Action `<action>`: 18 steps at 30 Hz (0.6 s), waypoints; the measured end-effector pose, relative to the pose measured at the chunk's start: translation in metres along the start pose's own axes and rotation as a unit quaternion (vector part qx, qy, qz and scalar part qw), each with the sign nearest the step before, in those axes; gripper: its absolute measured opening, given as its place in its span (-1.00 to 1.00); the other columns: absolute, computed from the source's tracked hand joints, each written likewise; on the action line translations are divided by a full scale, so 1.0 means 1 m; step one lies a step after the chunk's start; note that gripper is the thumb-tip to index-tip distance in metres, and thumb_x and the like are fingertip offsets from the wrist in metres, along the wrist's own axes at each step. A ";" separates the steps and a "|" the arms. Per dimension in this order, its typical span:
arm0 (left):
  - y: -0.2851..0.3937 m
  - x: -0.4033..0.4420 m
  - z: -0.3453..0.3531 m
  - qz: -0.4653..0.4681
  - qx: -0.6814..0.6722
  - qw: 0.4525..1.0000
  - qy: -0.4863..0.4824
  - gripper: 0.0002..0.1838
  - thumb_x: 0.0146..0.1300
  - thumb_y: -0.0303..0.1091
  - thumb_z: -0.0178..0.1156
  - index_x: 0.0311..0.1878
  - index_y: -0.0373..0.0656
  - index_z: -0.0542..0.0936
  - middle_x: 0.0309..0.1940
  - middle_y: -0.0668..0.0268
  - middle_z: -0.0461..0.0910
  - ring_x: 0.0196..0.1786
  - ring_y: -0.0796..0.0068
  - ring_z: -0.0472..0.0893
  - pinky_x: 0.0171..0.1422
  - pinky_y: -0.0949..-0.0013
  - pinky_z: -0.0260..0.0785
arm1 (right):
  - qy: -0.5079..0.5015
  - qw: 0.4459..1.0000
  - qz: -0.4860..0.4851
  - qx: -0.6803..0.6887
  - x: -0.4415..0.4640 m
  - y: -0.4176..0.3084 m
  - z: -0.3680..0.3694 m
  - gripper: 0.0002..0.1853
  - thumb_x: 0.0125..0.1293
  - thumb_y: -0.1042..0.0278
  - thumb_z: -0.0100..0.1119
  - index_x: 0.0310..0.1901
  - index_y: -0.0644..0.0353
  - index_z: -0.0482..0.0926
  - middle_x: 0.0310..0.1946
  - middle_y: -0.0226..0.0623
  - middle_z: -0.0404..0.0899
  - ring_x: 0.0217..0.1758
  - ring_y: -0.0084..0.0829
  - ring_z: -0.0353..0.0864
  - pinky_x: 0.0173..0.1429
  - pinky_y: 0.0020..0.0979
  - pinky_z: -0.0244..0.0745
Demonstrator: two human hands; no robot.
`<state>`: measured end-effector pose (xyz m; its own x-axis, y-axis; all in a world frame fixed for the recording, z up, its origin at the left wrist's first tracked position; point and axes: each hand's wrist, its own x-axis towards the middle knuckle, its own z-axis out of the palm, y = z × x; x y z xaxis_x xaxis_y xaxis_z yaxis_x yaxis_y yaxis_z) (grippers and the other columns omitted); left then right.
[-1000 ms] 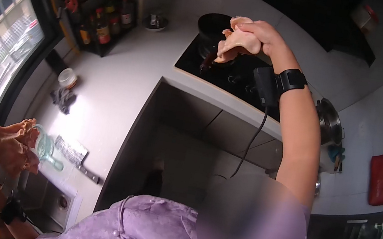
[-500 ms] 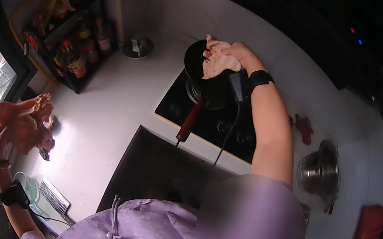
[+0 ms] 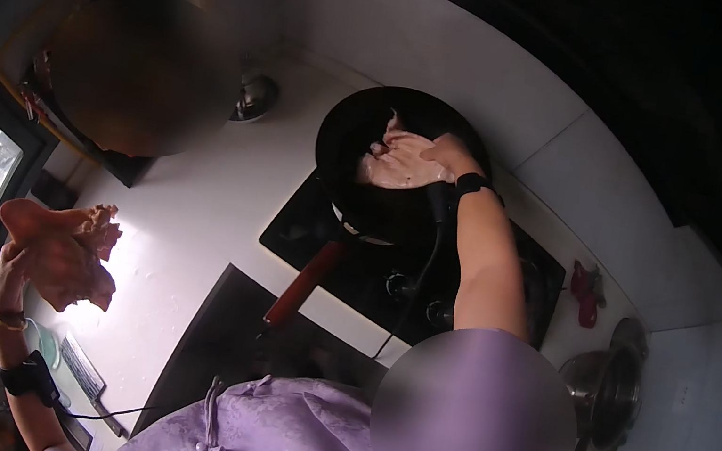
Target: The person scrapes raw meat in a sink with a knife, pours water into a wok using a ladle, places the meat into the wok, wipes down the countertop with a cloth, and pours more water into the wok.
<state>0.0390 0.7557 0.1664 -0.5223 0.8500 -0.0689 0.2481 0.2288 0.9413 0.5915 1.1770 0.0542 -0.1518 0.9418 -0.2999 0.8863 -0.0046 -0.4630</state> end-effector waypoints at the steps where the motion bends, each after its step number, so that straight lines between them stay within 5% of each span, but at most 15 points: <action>1: 0.005 0.004 0.006 0.002 0.010 1.000 -0.025 -0.88 0.10 -0.36 0.04 -0.52 -0.13 0.45 -0.67 0.59 0.32 -0.62 0.87 0.23 -0.60 0.68 -0.03 | 0.029 0.994 -0.017 -0.101 0.004 0.003 0.002 -0.66 -0.10 0.23 0.21 -0.25 0.22 0.54 -0.32 -0.18 0.56 -0.23 -0.27 0.54 -0.13 -0.34 0.42; 3: 0.014 0.011 0.020 0.010 0.020 0.998 -0.051 -0.87 0.10 -0.36 0.04 -0.53 -0.13 0.45 -0.67 0.59 0.31 -0.62 0.86 0.24 -0.61 0.68 -0.03 | 0.040 0.970 0.004 -0.240 0.010 0.003 0.003 -0.68 -0.08 0.21 0.16 -0.21 0.01 0.55 -0.24 -0.23 0.53 -0.13 -0.15 0.49 -0.05 -0.28 0.39; 6: 0.036 0.022 0.043 0.029 0.081 0.994 -0.064 -0.87 0.08 -0.37 0.02 -0.50 -0.18 0.46 -0.66 0.57 0.33 -0.63 0.83 0.25 -0.60 0.67 -0.01 | 0.124 0.940 -0.071 -0.310 0.004 0.006 0.010 -0.64 -0.07 0.20 0.16 -0.16 0.04 0.52 -0.20 -0.21 0.46 -0.07 -0.17 0.43 -0.01 -0.32 0.36; 12: 0.094 0.031 0.112 0.075 0.062 0.989 -0.112 -0.85 0.06 -0.38 0.01 -0.47 -0.27 0.49 -0.64 0.54 0.39 -0.57 0.81 0.32 -0.53 0.66 0.08 | 0.115 0.970 -0.147 -0.156 0.000 0.027 -0.035 -0.69 -0.06 0.32 0.11 -0.19 0.05 0.53 -0.24 -0.21 0.47 -0.13 -0.20 0.43 -0.05 -0.29 0.35; 14: 0.106 0.036 0.133 0.108 0.050 0.975 -0.190 -0.85 0.05 -0.40 0.01 -0.47 -0.27 0.50 -0.61 0.52 0.42 -0.52 0.82 0.34 -0.50 0.66 0.10 | 0.067 0.925 -0.224 -0.299 -0.023 0.036 -0.043 -0.74 -0.05 0.38 0.06 -0.24 0.03 0.56 -0.25 -0.28 0.50 -0.12 -0.22 0.42 -0.06 -0.31 0.35; 16: 0.121 0.038 0.165 0.124 0.055 0.973 -0.187 -0.85 0.04 -0.40 0.02 -0.47 -0.28 0.51 -0.60 0.51 0.44 -0.52 0.82 0.34 -0.51 0.65 0.10 | -0.027 0.914 -0.186 -0.358 -0.053 0.028 -0.038 -0.77 0.02 0.32 0.00 -0.26 -0.03 0.57 -0.20 -0.38 0.50 -0.03 -0.26 0.36 -0.01 -0.24 0.30; 18: 0.130 0.045 0.193 0.119 -0.004 0.983 -0.141 -0.84 0.05 -0.42 0.02 -0.47 -0.30 0.53 -0.62 0.52 0.44 -0.53 0.81 0.35 -0.52 0.64 0.13 | -0.024 0.922 -0.122 -0.367 -0.028 0.051 -0.008 -0.71 0.02 0.29 0.05 -0.17 0.08 0.56 -0.03 -0.26 0.44 0.14 -0.24 0.27 0.09 -0.18 0.21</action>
<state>0.2050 0.9148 0.2216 -0.2020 0.9771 0.0662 0.3297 0.0042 0.9441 0.6447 1.1535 0.0460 -0.3901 0.8686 -0.3055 0.8774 0.4513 0.1628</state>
